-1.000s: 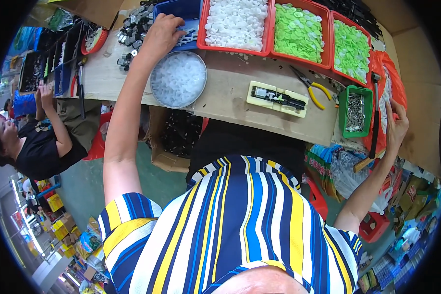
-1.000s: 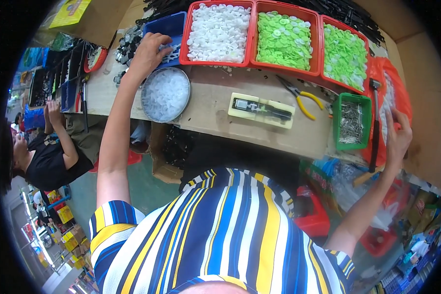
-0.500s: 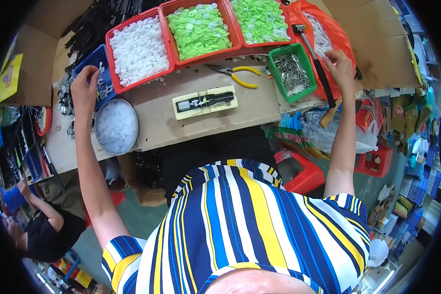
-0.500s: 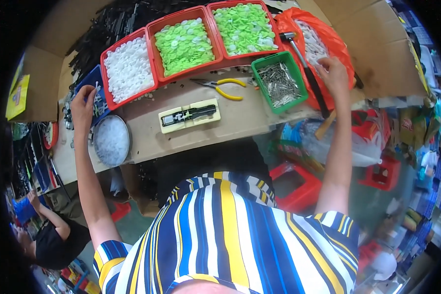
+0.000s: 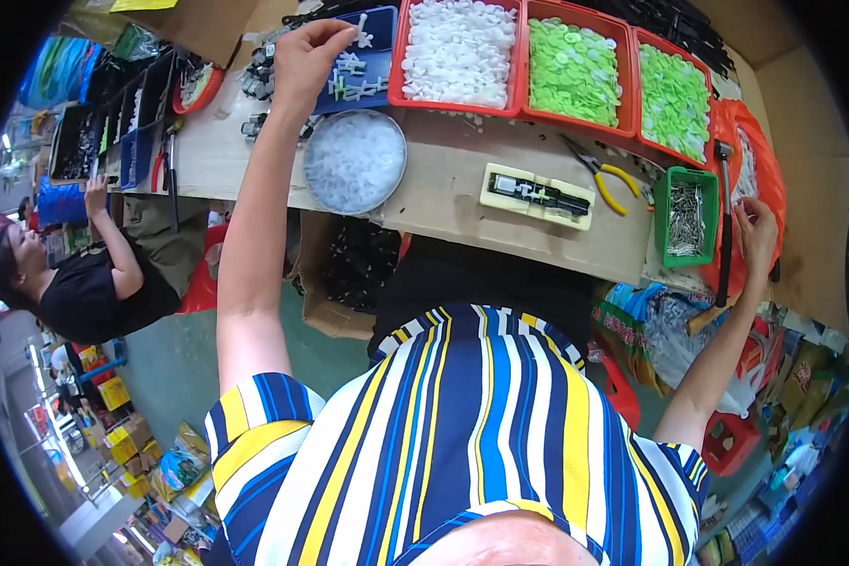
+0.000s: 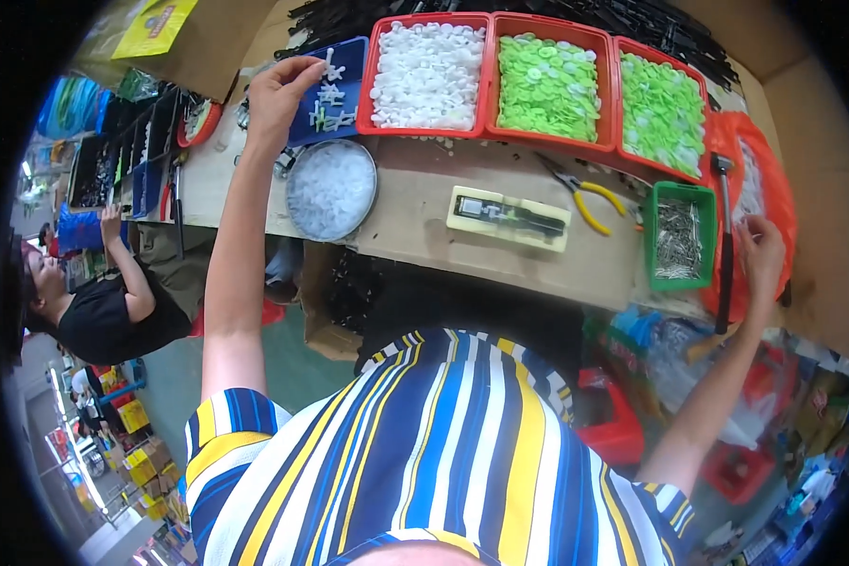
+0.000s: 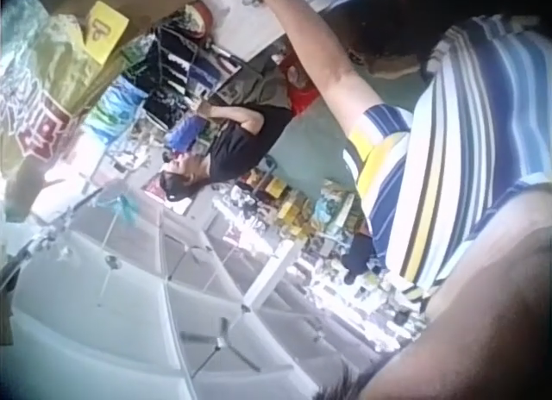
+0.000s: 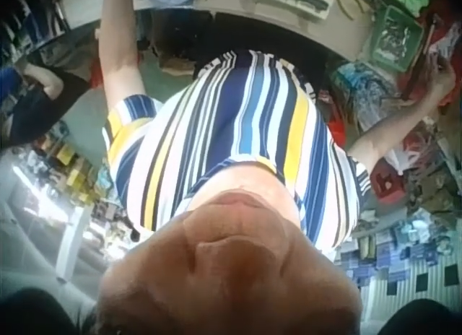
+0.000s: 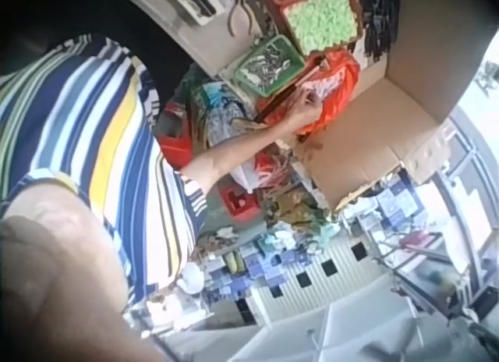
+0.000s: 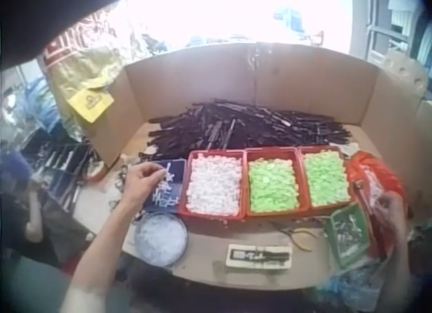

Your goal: Assembling small plastic components using a mounting jig, metal pins, and a hammer.

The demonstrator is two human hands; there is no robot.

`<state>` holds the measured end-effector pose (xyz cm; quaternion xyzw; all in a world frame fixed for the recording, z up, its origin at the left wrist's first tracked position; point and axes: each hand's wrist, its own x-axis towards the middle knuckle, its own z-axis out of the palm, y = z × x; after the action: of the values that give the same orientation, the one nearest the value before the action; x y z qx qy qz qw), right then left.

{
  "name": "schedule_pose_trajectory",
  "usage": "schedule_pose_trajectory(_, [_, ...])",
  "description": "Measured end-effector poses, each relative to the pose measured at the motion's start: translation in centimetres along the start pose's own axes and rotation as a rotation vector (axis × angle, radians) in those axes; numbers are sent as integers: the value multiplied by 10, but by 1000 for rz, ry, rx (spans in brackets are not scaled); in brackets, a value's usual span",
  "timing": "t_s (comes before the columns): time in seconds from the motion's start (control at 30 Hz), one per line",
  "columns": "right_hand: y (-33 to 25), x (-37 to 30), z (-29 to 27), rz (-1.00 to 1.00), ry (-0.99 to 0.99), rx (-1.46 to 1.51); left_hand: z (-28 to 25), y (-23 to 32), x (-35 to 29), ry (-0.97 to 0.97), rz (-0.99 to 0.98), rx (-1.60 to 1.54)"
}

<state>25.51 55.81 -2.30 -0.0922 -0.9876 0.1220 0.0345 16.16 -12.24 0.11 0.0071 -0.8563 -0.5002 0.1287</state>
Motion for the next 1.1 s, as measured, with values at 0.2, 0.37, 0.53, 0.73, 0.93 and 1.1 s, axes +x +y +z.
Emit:
schedule_pose_trajectory(0.2, [25, -4, -3, -33, 140, 150, -2, -22, 13, -64, 57, -57])
schedule_pose_trajectory(0.37, [0, -6, -6, -113, 210, 188, -12, -21, 6, -105, -51, -170])
schedule_pose_trajectory(0.53, [-19, -9, -9, -186, 262, 263, -31, 17, -39, -33, 71, 168])
schedule_pose_trajectory(0.73, [-46, -15, -11, -236, 264, 283, -49, 35, -92, -137, 161, 421])
schedule_pose_trajectory(0.93, [-60, -21, -15, -295, 234, 339, -36, 16, -114, -240, 230, 512])
schedule_pose_trajectory(1.1, [-86, -33, -32, -289, 282, 231, -35, 21, -116, -181, 187, 442])
